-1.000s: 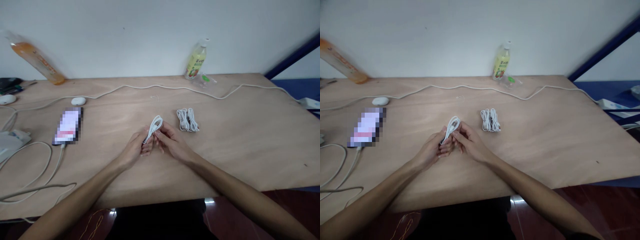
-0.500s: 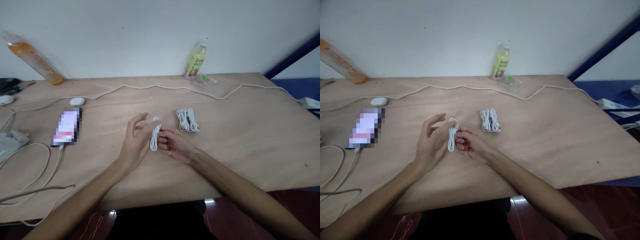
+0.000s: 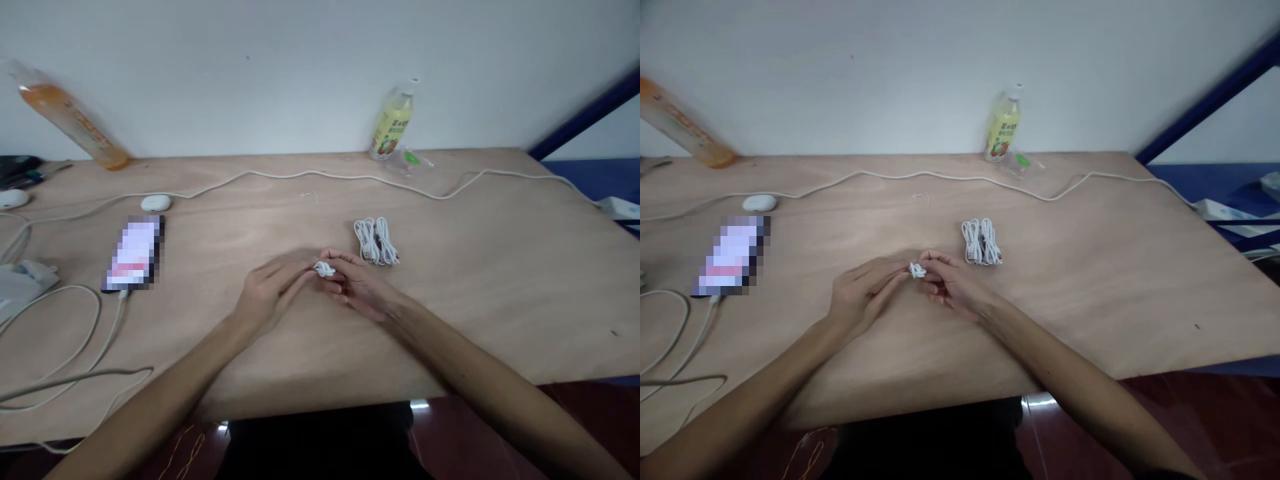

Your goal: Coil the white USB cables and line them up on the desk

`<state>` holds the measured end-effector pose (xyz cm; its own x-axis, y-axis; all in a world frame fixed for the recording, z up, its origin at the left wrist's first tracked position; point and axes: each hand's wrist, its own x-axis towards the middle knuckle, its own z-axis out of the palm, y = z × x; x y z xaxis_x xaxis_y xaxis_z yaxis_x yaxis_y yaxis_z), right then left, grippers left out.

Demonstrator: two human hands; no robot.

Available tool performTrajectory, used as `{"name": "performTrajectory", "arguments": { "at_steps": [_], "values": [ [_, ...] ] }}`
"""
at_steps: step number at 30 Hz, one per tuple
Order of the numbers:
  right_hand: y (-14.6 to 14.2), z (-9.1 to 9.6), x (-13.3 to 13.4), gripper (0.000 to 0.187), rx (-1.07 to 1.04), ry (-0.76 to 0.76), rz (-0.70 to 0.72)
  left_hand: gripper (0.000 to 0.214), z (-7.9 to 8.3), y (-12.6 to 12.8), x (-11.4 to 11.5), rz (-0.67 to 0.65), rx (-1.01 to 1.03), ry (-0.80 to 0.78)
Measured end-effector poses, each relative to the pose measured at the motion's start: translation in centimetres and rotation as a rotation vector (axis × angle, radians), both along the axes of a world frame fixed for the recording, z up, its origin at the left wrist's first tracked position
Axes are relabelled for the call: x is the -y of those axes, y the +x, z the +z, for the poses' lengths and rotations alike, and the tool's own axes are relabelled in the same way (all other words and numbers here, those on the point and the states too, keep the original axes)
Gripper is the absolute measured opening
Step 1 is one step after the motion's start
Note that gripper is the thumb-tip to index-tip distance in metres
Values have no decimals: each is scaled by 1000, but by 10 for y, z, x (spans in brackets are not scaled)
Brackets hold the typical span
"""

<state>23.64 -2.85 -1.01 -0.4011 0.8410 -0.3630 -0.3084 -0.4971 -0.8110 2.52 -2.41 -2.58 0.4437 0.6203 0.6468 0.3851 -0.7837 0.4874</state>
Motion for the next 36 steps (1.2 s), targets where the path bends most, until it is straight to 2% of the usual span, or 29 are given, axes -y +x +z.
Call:
{"name": "performTrajectory", "arguments": {
  "at_steps": [4, 8, 10, 13, 16, 18, 20, 23, 26, 29, 31, 33, 36],
  "values": [
    [-2, -3, 2, 37, 55, 91, -6, 21, 4, 3, 5, 24, 64, -147],
    [-3, -6, 3, 34, 154, 349, 66, 17, 11, 8, 8, 89, 239, -452],
    [-3, -5, 4, 35, 188, 435, 82, 28, 15, 11, 9, 89, 366, -623],
    [-4, -2, 5, 33, 287, 563, 55, 58, 19, 13, 7, 59, 525, -878],
    [-6, -1, 6, 26, 428, 796, 6, 79, 19, 13, 3, 11, 631, -1063],
    [-7, -3, 7, 23, 500, 920, -23, 80, 18, 12, 0, -32, 658, -1146],
    [-8, -5, 8, 22, 531, 979, -48, 70, 18, 11, -1, -82, 636, -1195],
    [-9, -7, 9, 23, 506, 957, -61, 47, 18, 9, -1, -121, 567, -1142],
    [-8, -8, 9, 26, 465, 837, -92, 26, 17, 6, 2, -76, 445, -886],
    [-7, -8, 7, 34, 385, 675, -98, 30, 12, 2, 2, -48, 276, -567],
    [-6, -8, 6, 40, 321, 589, -78, 35, 8, 0, 0, -31, 233, -399],
    [-5, -7, 5, 43, 279, 538, -71, 31, 5, 0, -1, -13, 232, -299],
    [-5, -7, 3, 46, 239, 479, -75, 26, 6, 0, -1, -19, 226, -279]
  ]
}}
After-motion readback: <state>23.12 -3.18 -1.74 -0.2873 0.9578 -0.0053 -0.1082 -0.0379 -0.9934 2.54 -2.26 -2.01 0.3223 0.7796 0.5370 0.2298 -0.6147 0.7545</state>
